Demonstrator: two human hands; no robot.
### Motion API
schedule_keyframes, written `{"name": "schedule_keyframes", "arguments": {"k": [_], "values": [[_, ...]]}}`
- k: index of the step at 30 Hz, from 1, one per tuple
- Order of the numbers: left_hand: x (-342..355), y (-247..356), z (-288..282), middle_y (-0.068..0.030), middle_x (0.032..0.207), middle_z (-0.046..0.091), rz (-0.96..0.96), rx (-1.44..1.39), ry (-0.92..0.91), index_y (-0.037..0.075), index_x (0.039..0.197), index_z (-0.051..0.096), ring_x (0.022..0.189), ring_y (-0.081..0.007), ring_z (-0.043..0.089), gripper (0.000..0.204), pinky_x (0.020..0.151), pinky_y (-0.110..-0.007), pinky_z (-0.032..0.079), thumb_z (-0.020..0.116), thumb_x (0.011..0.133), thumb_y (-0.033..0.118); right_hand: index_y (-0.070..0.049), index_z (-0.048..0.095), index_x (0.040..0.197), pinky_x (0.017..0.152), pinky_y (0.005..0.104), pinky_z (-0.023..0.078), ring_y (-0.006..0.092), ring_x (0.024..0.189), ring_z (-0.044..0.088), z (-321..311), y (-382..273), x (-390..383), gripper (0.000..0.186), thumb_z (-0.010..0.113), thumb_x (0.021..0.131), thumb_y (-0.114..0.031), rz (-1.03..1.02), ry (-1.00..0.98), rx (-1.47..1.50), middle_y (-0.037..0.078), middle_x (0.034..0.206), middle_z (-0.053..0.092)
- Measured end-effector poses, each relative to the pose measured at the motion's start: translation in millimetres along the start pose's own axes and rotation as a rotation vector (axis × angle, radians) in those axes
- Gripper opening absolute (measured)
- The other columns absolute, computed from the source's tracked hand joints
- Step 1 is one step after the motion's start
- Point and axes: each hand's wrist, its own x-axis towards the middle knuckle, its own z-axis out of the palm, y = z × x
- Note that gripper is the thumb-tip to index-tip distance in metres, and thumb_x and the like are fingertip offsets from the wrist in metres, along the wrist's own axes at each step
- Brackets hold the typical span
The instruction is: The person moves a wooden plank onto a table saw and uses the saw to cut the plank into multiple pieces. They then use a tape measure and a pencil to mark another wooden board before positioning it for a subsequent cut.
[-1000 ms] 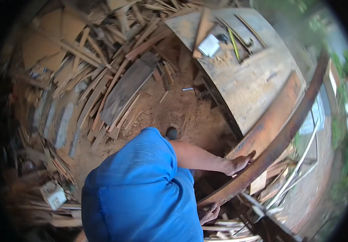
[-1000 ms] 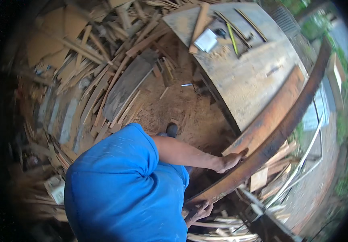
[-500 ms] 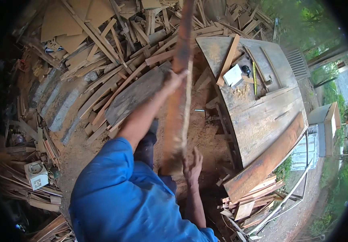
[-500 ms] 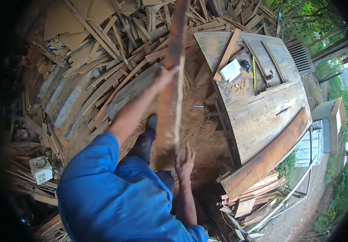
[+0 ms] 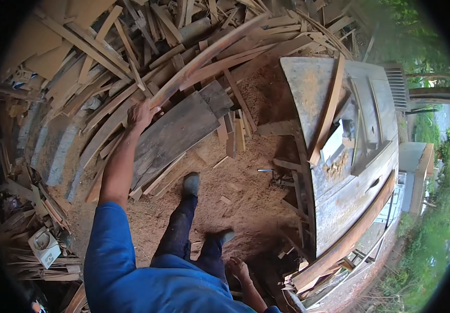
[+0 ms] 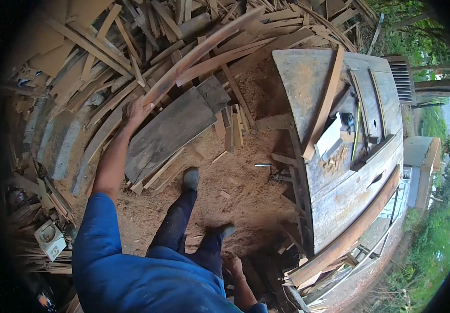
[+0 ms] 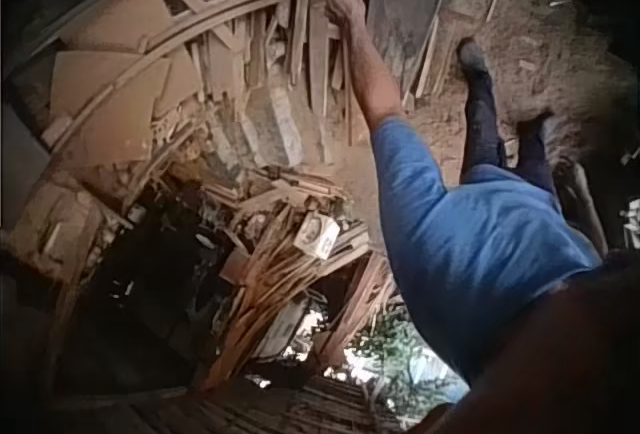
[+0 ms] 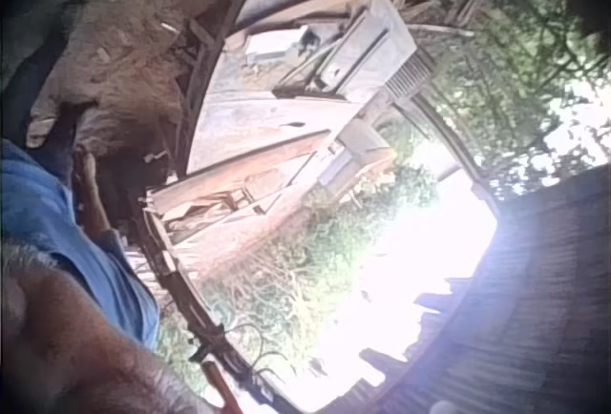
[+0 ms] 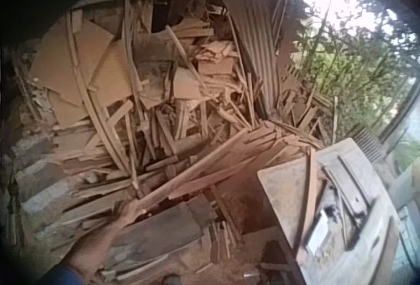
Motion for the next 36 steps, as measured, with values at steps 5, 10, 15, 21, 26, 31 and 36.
{"name": "schedule_keyframes", "arguments": {"k": [5, 10, 15, 21, 26, 31, 36], "values": [[61.0, -7.7, 50.2, -0.0220, 0.110, 0.068, 0.000, -0.198, -0.259, 0.006, 0.120, 0.061, 0.106, -0.0408, 0.064, 0.046, 0.089, -0.053, 0.048, 0.071, 0.092, 0.040, -0.015, 0.069, 0.108, 0.077, 0.0386, 0.060, 0.0301, 0.095, 0.072, -76.3, -55.5, 41.9, 0.021, 0.071, 0.087, -0.016, -0.159, 0.134, -0.158, 0.013, 0.124, 0.067], [145.9, 0.0, 94.6, -0.0218, 0.111, 0.068, 0.176, 0.012, -0.231, 0.004, 0.114, 0.061, 0.107, -0.0421, 0.063, 0.041, 0.092, -0.054, 0.047, 0.070, 0.092, 0.038, -0.015, 0.069, 0.112, 0.079, 0.0381, 0.060, 0.0303, 0.096, 0.072, -92.3, -81.5, 74.9, 0.024, 0.072, 0.088, -0.016, 0.110, 0.192, 0.191, 0.012, 0.122, 0.068], [197.0, 39.9, 89.0, -0.0233, 0.117, 0.066, 0.208, 0.076, -0.287, 0.005, 0.118, 0.059, 0.113, -0.0405, 0.063, 0.041, 0.094, -0.054, 0.047, 0.067, 0.094, 0.037, -0.004, 0.069, 0.116, 0.080, 0.0352, 0.059, 0.0254, 0.095, 0.073, -82.7, -79.3, 68.4, 0.027, 0.069, 0.091, -0.016, -0.241, 0.178, -0.230, 0.014, 0.113, 0.071], [190.3, 7.2, 141.3, -0.0263, 0.140, 0.054, 0.139, 0.287, 0.120, 0.006, 0.132, 0.055, 0.125, -0.0435, 0.056, 0.041, 0.103, -0.052, 0.046, 0.057, 0.099, 0.030, 0.002, 0.065, 0.126, 0.079, 0.0301, 0.057, 0.0170, 0.097, 0.071, -45.8, -78.1, 41.3, 0.038, 0.065, 0.094, -0.019, 0.308, 0.085, 0.381, 0.015, 0.114, 0.073], [96.8, -34.0, 134.7, -0.0269, 0.127, 0.060, -0.032, 0.000, -0.441, 0.002, 0.129, 0.058, 0.119, -0.0419, 0.059, 0.041, 0.099, -0.052, 0.048, 0.058, 0.097, 0.028, 0.002, 0.064, 0.128, 0.078, 0.0305, 0.057, 0.0181, 0.093, 0.072, -40.2, -87.0, 11.0, 0.040, 0.065, 0.094, -0.020, 0.362, 0.108, 0.563, 0.014, 0.111, 0.074], [-94.9, -16.7, 141.7, -0.0253, 0.118, 0.067, 0.118, 0.095, -0.796, 0.008, 0.130, 0.060, 0.108, -0.0433, 0.065, 0.044, 0.092, -0.054, 0.051, 0.050, 0.100, 0.038, 0.001, 0.063, 0.131, 0.074, 0.0286, 0.056, 0.0141, 0.086, 0.069, -41.2, -49.2, -41.7, 0.039, 0.065, 0.096, -0.017, 0.461, 0.207, 0.702, 0.011, 0.107, 0.073], [-302.9, -9.7, 150.8, -0.0253, 0.108, 0.068, 0.171, -0.070, -1.267, 0.001, 0.114, 0.062, 0.100, -0.0430, 0.066, 0.043, 0.086, -0.051, 0.051, 0.054, 0.100, 0.041, -0.003, 0.071, 0.118, 0.088, 0.0410, 0.056, 0.0308, 0.103, 0.071, -100.6, 2.2, -112.0, 0.035, 0.066, 0.090, -0.023, 0.406, 0.482, 0.192, 0.021, 0.113, 0.072]]}}
